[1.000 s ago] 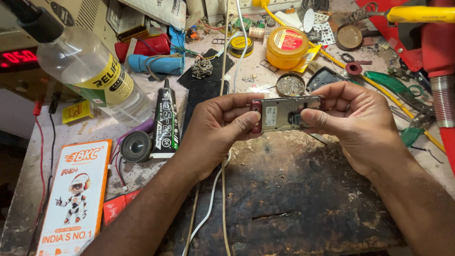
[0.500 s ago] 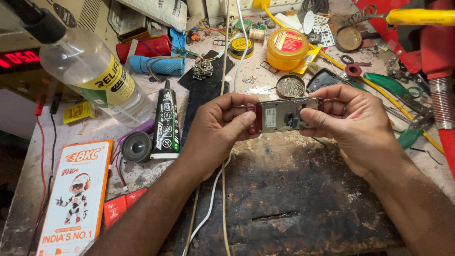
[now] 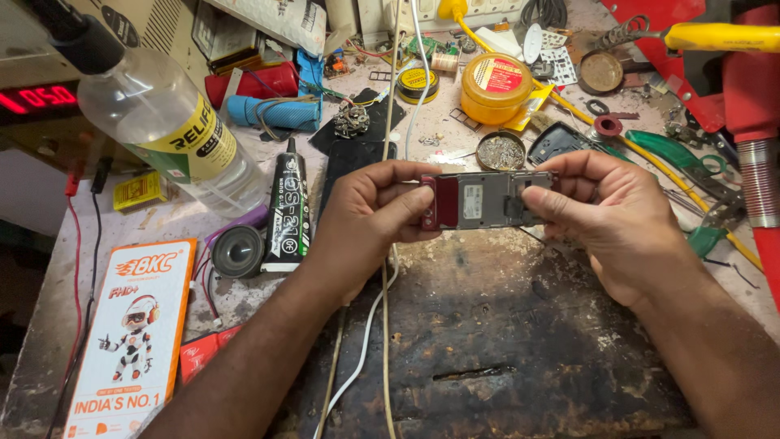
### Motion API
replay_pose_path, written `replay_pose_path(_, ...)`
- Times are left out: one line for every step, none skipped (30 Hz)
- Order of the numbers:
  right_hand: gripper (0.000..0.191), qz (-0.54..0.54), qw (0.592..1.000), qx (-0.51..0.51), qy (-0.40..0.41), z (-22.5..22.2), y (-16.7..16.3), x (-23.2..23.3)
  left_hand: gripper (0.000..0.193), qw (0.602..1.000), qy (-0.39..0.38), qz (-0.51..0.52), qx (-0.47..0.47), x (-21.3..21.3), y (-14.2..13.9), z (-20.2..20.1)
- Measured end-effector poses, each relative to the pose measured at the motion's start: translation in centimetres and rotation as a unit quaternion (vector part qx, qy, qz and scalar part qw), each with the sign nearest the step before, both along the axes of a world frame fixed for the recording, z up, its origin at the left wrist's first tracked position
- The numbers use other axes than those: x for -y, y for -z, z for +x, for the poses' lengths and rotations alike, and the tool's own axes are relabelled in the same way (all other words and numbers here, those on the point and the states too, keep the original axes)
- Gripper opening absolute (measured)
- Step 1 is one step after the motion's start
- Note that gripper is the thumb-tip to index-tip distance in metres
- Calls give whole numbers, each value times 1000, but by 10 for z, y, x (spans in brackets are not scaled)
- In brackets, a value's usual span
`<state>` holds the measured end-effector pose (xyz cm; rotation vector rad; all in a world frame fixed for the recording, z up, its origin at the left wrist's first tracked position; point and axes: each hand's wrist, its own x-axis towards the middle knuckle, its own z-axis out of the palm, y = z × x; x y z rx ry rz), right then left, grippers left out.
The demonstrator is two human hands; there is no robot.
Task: The person uses a green-handled screwdriver to remove screws from a small blue circuit board and a red mobile phone. They separate the components, inspect the circuit board, and then reassemble the phone by screwing the casing back together.
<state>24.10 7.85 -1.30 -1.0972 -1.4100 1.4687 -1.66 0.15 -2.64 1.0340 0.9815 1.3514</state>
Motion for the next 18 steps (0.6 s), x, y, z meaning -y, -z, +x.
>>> replay_pose_path(24,-7,1000,-6,1,1,0,-1,26,1000,-5,-1,10,-1,1,-1)
replay_pose_path(24,-12,1000,-13,2,2,0,-2,26,1000,-10,-1,18,-2,2,-3)
replay_pose_path(24,-17,1000,-19,3,2,0,-3,26,1000,-14,0,28,-4,2,-4)
replay_pose_path(24,-23,1000,-19,3,3,0,-3,27,1000,-15,1,24,-4,3,-5)
replay_pose_path(24,-28,999,-19,3,3,0,-4,28,1000,-17,3,20,-5,4,-6)
replay_pose_path(23,-34,999,-19,3,3,0,-5,28,1000,-18,4,16,-5,4,-8)
replay_pose_path(23,-35,999,-28,-1,4,0,-6,29,1000,-16,3,23,-5,4,-8)
replay_pose_path(23,-35,999,-37,-4,4,1,-6,29,999,-13,2,31,-5,4,-9)
replay_pose_path(23,-35,998,-46,-9,5,1,-7,30,999,-11,1,38,-6,4,-9)
replay_pose_path(23,-39,998,-48,-9,5,0,-7,31,999,-9,-1,40,-6,4,-10)
replay_pose_path(23,-43,998,-51,-10,6,1,-7,32,999,-6,-4,42,-6,4,-10)
replay_pose_path(23,-47,997,-53,-10,6,1,-7,32,999,-4,-6,45,-6,4,-10)
replay_pose_path(22,-49,997,-57,-14,7,1,-8,32,999,-6,-1,42,-6,4,-9)
replay_pose_path(22,-50,997,-60,-18,7,1,-8,32,999,-9,4,39,-6,4,-8)
replay_pose_path(21,-51,996,-64,-22,8,2,-9,32,999,-10,9,37,-6,4,-8)
replay_pose_path(21,-54,996,-66,-22,8,2,-9,32,999,-12,8,36,-6,4,-8)
replay_pose_path(20,-58,996,-68,-21,9,3,-10,32,999,-13,8,35,-6,3,-8)
replay_pose_path(20,-62,995,-71,-21,9,3,-10,32,999,-14,7,33,-6,3,-7)
